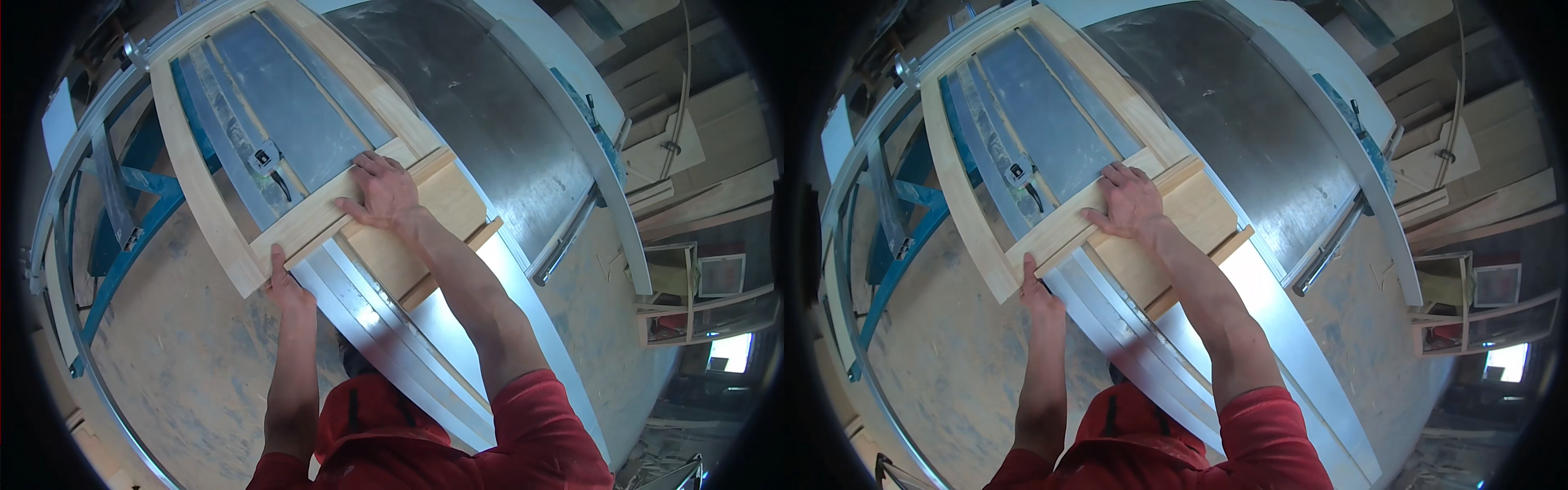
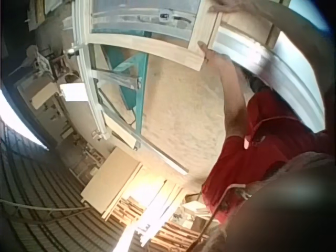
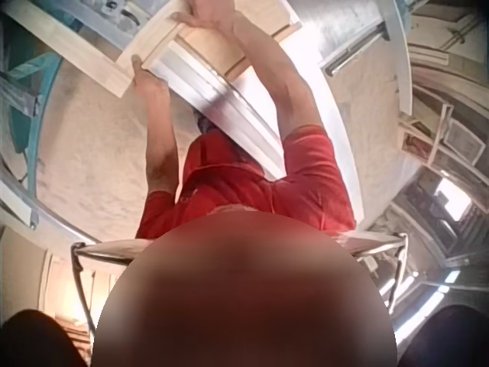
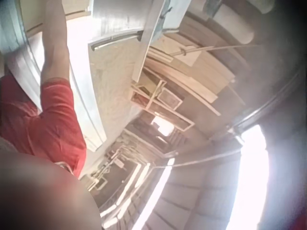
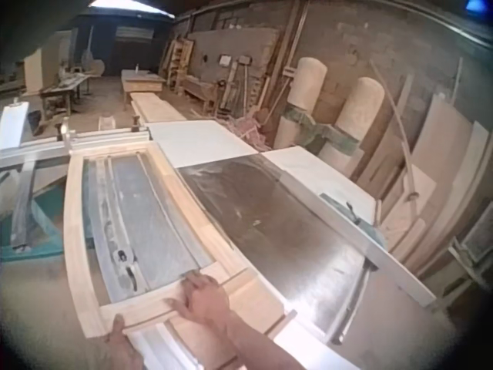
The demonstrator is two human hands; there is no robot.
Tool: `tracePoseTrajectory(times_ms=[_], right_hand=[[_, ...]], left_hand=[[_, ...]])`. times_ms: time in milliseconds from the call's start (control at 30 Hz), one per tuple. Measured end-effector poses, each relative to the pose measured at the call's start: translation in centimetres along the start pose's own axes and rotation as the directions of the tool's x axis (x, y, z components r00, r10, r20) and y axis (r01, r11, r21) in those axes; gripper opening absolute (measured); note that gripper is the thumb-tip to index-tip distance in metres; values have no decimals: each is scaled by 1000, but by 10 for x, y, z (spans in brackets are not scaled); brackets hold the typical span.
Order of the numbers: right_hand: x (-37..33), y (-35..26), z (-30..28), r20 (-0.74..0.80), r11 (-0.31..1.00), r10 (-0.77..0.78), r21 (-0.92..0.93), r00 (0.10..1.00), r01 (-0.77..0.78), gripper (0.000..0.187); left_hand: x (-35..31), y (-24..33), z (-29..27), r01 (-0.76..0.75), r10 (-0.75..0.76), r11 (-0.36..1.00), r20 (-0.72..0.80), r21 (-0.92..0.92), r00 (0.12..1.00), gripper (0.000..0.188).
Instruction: The recorder measures wooden frames using a measuring tape and positions them on a sliding table saw.
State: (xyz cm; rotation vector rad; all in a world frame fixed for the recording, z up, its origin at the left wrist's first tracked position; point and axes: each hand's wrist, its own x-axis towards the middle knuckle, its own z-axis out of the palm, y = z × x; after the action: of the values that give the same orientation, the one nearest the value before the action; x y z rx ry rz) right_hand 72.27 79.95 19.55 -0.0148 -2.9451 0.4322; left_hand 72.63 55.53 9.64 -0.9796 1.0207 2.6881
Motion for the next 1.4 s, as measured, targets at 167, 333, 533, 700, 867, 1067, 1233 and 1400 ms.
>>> tracePoseTrajectory(times_ms=[167, 333, 533, 700, 867, 1067, 1233, 1400], right_hand=[[-2, 15, -2, -44, 1000, -12, 0, 999, 12, 66], [-2, 15, -6, -58, 1000, -21, -14, 998, 20, 67], [-9, -13, -23, 42, 1000, 3, -13, 999, -3, 67], [-4, -23, -29, 34, 998, -5, -60, 999, 7, 69], [1, -30, -25, -4, 998, 13, -59, 1000, -13, 64], [1, -14, -3, -220, 996, -79, -58, 972, 67, 44], [-4, -8, 6, -258, 999, 13, -30, 966, -21, 20], [-28, -14, 11, -393, 1000, 12, -8, 920, -16, 20]], left_hand=[[-4, -10, 7, 13, -14, 999, 47, 31, 999, 49], [-10, -4, 10, 35, -38, 999, 71, 38, 997, 53], [-12, 6, -11, 71, -70, 997, 66, -19, 995, 51], [-12, 8, -10, 61, -62, 998, 98, 12, 993, 50], [2, 16, -13, 102, -106, 994, 148, 31, 983, 52], [4, 8, -16, 154, -159, 987, 214, 42, 964, 57], [13, 17, 21, 256, -264, 964, 179, 68, 948, 59], [39, 28, 35, 259, -260, 966, 177, 29, 949, 57]])
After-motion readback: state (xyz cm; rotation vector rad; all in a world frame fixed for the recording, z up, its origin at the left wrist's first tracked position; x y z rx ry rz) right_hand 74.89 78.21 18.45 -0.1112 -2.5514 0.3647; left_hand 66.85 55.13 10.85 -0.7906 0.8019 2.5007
